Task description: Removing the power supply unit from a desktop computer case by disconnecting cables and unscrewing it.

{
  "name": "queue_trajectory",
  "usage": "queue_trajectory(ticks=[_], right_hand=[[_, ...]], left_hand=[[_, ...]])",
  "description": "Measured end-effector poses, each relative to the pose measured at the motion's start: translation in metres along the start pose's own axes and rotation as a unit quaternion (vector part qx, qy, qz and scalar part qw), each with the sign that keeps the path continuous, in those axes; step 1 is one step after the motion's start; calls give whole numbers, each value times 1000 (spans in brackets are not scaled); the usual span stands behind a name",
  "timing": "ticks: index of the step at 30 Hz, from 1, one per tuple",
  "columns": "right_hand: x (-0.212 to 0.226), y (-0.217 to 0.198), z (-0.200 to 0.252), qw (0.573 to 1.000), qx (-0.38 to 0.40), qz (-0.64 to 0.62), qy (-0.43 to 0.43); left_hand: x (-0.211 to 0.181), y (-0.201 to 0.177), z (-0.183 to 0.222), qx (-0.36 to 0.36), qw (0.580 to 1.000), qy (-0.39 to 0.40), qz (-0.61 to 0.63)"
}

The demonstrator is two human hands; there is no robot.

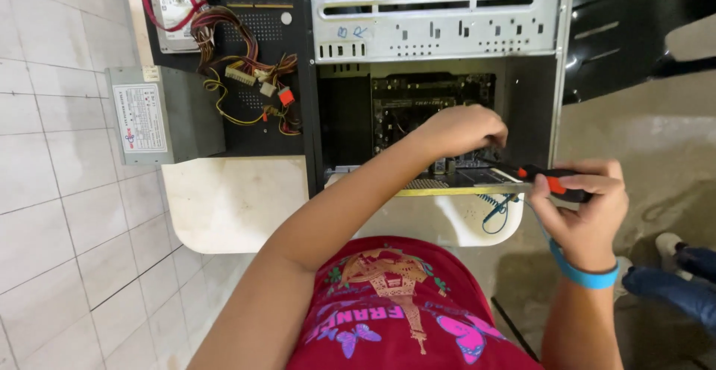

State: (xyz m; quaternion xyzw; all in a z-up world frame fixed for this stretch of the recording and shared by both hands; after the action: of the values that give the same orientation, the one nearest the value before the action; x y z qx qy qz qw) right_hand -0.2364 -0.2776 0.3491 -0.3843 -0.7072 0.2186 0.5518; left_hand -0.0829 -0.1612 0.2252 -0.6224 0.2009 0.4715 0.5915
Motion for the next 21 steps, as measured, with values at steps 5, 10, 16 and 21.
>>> queue_trajectory(ticks=[5, 10, 16, 21], right_hand=[[-5, -3, 11, 1000, -6, -11, 14], [-24, -4, 30, 1000, -8, 25, -10], [-22, -3, 36, 999, -30, -9, -20], [-25, 2, 33, 996, -4, 57, -62]], left_hand=[[26, 7, 3, -35, 999, -35, -15], [51, -3, 27, -9, 992, -124, 5], [65, -25, 37, -104, 978, -124, 128], [65, -30, 37, -103, 978, -125, 132]])
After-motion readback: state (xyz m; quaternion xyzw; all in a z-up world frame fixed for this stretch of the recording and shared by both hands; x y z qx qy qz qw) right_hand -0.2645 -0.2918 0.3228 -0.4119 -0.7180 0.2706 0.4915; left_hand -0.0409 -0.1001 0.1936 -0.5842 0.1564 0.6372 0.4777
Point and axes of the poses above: each hand's wrist, its own z-axis away from the middle knuckle, its own y-axis out of the palm, x = y × z, the point moved 5 cm from there along -z, towards the middle knuckle
